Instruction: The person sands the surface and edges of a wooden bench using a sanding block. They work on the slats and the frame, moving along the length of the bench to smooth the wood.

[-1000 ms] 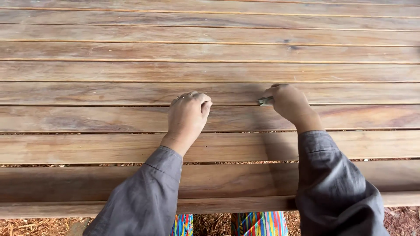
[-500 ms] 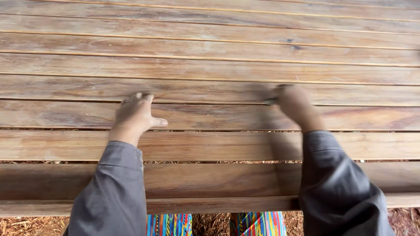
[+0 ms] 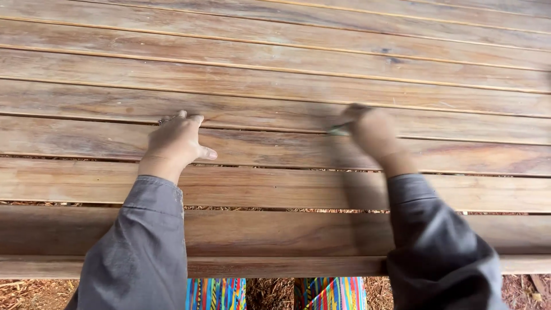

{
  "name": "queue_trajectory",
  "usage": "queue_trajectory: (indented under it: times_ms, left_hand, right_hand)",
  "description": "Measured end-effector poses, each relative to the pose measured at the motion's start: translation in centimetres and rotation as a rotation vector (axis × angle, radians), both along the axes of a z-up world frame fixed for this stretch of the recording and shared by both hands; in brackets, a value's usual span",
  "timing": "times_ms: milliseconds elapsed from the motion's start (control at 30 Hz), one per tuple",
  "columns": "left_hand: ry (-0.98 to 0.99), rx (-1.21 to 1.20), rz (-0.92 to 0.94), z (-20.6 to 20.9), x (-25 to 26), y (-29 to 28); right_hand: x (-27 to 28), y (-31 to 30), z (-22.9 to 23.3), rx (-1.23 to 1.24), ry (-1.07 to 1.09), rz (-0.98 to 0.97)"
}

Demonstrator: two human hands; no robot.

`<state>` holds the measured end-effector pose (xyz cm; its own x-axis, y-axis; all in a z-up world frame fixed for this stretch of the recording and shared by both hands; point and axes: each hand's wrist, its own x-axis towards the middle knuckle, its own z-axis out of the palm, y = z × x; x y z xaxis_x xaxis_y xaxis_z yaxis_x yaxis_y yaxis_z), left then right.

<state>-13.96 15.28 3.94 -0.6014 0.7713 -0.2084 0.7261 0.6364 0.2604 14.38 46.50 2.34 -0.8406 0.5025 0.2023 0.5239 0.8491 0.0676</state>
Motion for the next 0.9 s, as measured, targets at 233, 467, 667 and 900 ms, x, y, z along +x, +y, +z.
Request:
queue_trajectory:
  times_ms: [233,467,667,900]
  left_hand:
    - [0.045,0.364,-0.09,1.4,2.2,1.0]
    - [-0.795,0.835,-0.131,2.4,9.5,3.8]
    - [-1.034,1.033,-0.096,-2.0,9.1,6.4]
    - [-1.033,1.135,-0.261,-3.9,8.9,7.4]
  right_hand:
    - [-2.7,-3.2,-0.4,-0.496,0.451,0.173]
    - [-4.4,-10.4,2.3,-1.099,0.779,0.202]
    - [-4.2,-10.7,1.2,-1.212,0.837,0.221]
    - [-3.7,-14.3,7.7,-1.815,0.553,-0.044]
